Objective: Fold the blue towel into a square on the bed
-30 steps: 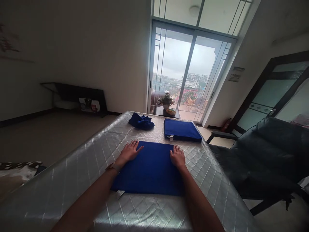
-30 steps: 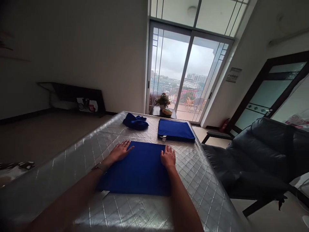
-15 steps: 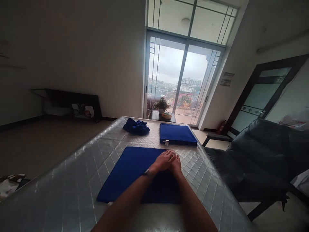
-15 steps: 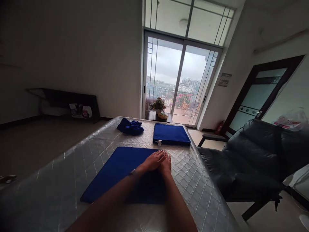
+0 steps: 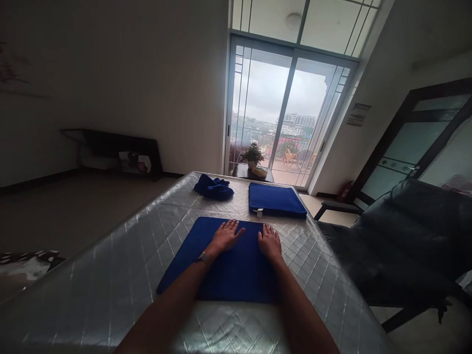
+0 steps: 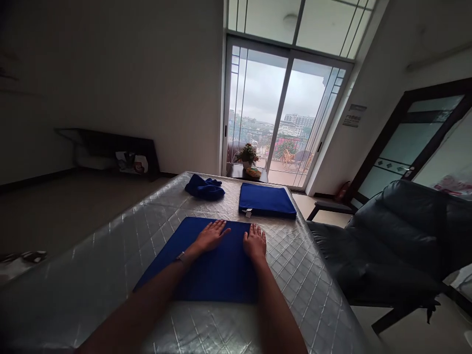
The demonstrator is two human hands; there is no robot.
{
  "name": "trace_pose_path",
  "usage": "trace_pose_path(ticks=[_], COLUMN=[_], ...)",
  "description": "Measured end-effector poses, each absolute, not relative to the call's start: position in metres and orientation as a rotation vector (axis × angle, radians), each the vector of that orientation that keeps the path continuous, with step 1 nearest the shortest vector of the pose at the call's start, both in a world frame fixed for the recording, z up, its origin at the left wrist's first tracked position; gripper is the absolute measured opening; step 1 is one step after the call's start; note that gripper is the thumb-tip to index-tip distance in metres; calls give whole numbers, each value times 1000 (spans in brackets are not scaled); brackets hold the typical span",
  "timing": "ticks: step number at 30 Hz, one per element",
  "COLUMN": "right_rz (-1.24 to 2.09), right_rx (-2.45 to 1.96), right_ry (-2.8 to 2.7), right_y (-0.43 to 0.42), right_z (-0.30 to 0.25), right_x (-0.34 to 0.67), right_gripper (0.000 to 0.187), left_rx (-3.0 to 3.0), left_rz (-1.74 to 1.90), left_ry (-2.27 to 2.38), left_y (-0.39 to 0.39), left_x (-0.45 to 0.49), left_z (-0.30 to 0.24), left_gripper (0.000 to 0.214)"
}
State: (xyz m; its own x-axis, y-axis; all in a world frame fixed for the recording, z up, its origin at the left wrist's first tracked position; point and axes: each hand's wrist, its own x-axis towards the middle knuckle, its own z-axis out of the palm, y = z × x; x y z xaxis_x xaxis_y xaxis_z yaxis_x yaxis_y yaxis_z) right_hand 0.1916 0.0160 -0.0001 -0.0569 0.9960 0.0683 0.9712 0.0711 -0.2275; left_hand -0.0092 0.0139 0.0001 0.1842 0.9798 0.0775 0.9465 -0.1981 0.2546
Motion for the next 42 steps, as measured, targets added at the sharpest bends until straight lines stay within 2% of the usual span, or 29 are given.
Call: trace_pose_path(ticks=[10, 19, 32, 42], right_rz=[173, 167, 13, 143], right_rx=[-2045, -2068, -2089, -2073], right_ry=[-2148, -2158, -2189, -2201], right_y=[15, 15, 0, -28], right_z=[2, 5, 20, 4], right_x=[190, 190, 185, 194], right_gripper=[62, 61, 58, 62], left_rx=[2122, 2118, 2144, 2139], left_rz=[251, 289, 294, 310], left_ry=[2188, 2216, 2228, 2228], left_y=[3, 5, 7, 8], left_x=[-111, -110, -108, -109], left_z=[-2, -8, -9, -11], left_gripper=[78, 86, 80, 80])
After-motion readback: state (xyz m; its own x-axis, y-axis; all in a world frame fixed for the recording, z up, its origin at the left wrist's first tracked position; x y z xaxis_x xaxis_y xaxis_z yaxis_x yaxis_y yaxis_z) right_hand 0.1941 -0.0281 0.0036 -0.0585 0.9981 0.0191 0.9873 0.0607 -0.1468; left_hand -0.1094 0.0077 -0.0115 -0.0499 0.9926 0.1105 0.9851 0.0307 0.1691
